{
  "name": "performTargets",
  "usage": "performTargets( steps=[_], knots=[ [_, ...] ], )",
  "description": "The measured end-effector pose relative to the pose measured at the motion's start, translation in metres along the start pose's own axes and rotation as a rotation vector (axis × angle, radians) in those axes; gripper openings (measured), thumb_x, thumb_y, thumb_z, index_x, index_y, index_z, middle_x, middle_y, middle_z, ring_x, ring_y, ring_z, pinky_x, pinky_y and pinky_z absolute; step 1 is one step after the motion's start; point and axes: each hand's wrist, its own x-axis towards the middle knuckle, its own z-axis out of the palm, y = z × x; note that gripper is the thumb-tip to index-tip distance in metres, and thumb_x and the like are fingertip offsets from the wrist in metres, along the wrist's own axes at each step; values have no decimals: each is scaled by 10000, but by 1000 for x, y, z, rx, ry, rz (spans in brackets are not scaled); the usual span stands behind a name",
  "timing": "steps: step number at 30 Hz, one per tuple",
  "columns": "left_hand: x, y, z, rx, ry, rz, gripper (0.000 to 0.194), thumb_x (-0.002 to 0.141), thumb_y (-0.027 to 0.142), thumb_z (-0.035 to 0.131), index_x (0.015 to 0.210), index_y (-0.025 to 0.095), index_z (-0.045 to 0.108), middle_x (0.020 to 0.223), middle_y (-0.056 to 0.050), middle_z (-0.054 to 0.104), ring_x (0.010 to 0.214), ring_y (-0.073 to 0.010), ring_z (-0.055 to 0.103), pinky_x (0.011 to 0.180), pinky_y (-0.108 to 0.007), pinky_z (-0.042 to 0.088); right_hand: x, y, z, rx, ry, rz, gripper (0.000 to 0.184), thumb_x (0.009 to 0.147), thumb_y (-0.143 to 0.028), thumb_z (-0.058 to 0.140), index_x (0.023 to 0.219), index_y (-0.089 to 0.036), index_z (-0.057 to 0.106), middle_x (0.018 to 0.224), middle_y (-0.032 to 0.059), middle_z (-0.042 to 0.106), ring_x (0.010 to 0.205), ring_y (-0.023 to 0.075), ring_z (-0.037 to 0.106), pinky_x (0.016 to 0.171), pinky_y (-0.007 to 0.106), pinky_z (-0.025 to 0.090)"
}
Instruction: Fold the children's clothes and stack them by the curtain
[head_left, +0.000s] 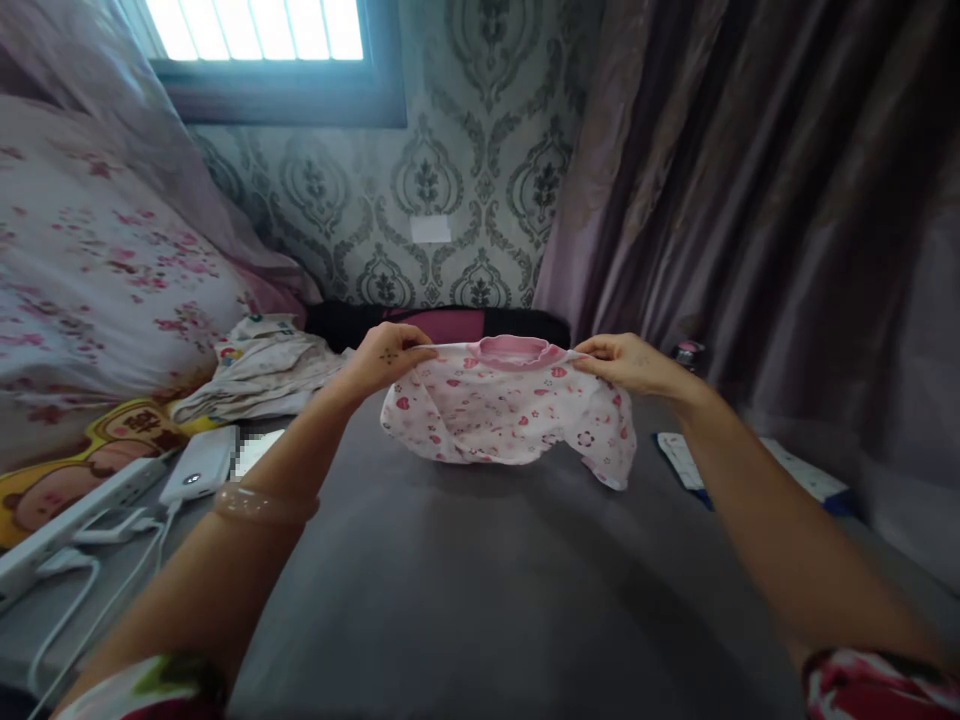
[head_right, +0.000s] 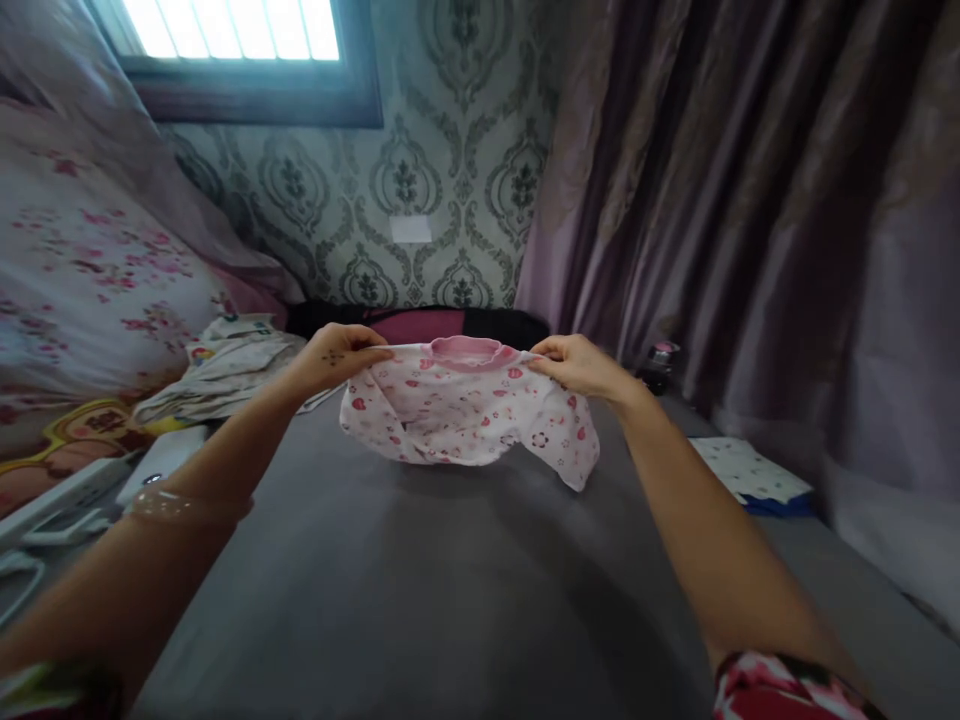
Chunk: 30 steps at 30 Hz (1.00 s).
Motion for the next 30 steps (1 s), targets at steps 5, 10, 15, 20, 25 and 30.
performTargets(
  steps=[5,10,15,20,25,30],
  knots=[
    [20,24,-26,122,95,98,267,763,414,613,760,172,725,665,-12,634,643,-148,550,629,-259,417,5,-21,-14,-274,286,-115,376,794,-563,582,836,-219,730,717,35,665,693,186,589,592,297,430],
    [41,38,-25,272,489,116,300,848,427,540,857,187,719,843,-50,637,921,-223,530,909,-385,365,16,-41,-9,-483,667,-329,356,912,-483,450,948,-246,714,1085,80,636,1007,252,560,818,397,447],
    [51,33,-13,305,426,-35,288,849,418,521,825,196,703,828,-47,625,994,-256,487,968,-438,292,31,-33,-2,-601,766,-328,325,921,-454,464,939,-229,698,1155,87,585,1069,273,506,879,444,405],
    [58,33,-6,274,410,-126,261,797,419,582,789,194,716,922,-79,632,1047,-304,469,943,-470,299,37,-26,6,-629,726,-292,334,940,-435,428,923,-240,699,1144,86,578,1086,276,479,893,452,369],
    [66,25,4,221,437,-204,251,784,425,604,806,200,713,945,-83,615,1080,-316,446,943,-470,304,42,-22,9,-640,747,-256,309,935,-397,441,921,-237,706,1163,88,564,1094,280,463,903,461,341],
    [72,20,8,239,506,-153,226,810,416,576,846,234,705,1005,-70,587,1124,-304,425,928,-433,322,48,-20,4,-637,786,-270,316,935,-418,438,904,-243,699,1150,80,564,1072,269,468,889,444,343]
  ],
)
